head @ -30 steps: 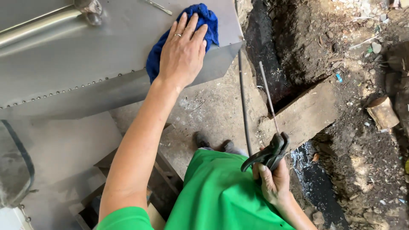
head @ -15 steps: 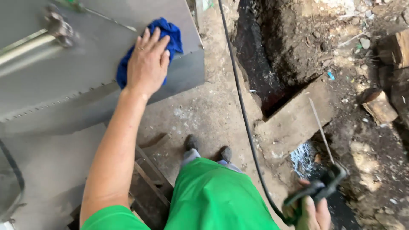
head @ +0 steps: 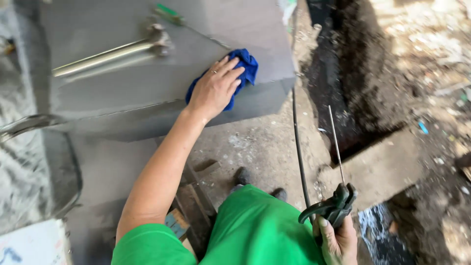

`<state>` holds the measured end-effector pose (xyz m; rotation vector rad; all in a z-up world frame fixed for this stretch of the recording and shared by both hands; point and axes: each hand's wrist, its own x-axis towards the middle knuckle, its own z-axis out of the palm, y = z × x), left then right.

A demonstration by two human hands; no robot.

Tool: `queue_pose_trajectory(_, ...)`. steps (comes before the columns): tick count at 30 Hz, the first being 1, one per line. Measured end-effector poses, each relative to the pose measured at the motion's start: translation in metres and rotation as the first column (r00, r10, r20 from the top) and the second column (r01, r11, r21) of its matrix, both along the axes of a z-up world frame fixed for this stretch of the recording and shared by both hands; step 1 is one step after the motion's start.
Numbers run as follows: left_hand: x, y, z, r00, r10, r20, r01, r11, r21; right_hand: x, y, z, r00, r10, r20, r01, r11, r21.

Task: Wipe metal surfaces and perform spot welding on a metal fabrication project.

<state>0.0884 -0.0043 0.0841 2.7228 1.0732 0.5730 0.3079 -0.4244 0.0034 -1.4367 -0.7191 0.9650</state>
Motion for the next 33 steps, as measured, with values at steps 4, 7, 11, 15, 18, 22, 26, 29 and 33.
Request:
queue_pose_trajectory(4,-0.063,-0.007,-0.002,0.995,0.101,0.008,-0.101,0.995,0.004,0.001,0.015,-0.027,0.997,0.071,0.025,-0.072,0.997,0.038)
queue_pose_trajectory(7,-0.128,-0.019,-0.003,0.971,0.238,-0.037,-0.238,0.971,0.011,0.01,0.015,-0.047,0.99,0.097,0.098,-0.098,0.995,0.0)
queue_pose_trajectory(11,-0.221,-0.029,0.005,0.831,0.557,0.013,-0.556,0.827,0.083,0.012,0.025,-0.048,0.986,0.099,0.133,-0.099,0.995,-0.008)
queue_pose_trajectory(15,-0.293,-0.02,-0.019,0.696,0.706,0.134,-0.715,0.661,0.228,0.018,0.029,-0.047,0.988,0.089,0.129,-0.081,0.995,-0.066)
queue_pose_trajectory(18,-0.296,-0.014,-0.032,0.589,0.793,0.154,-0.791,0.527,0.309,0.018,0.03,-0.052,0.985,0.099,0.138,-0.089,0.993,-0.08)
queue_pose_trajectory(22,-0.235,-0.019,-0.025,0.593,0.794,0.137,-0.785,0.531,0.318,0.008,0.035,-0.044,0.993,0.076,0.09,-0.072,0.996,-0.046)
queue_pose_trajectory(26,-0.155,-0.008,-0.024,0.725,0.667,0.17,-0.687,0.683,0.25,-0.004,0.044,-0.015,0.998,0.043,0.044,-0.043,0.999,-0.017)
queue_pose_trajectory(29,-0.102,0.02,-0.004,0.719,0.56,0.412,-0.667,0.721,0.185,-0.007,0.05,-0.01,0.998,0.055,0.021,-0.055,0.998,-0.005)
queue_pose_trajectory(33,-0.02,0.032,0.054,0.503,0.476,0.721,-0.547,0.822,-0.161,-0.005,0.045,0.007,0.983,0.128,0.132,-0.127,0.992,-0.015)
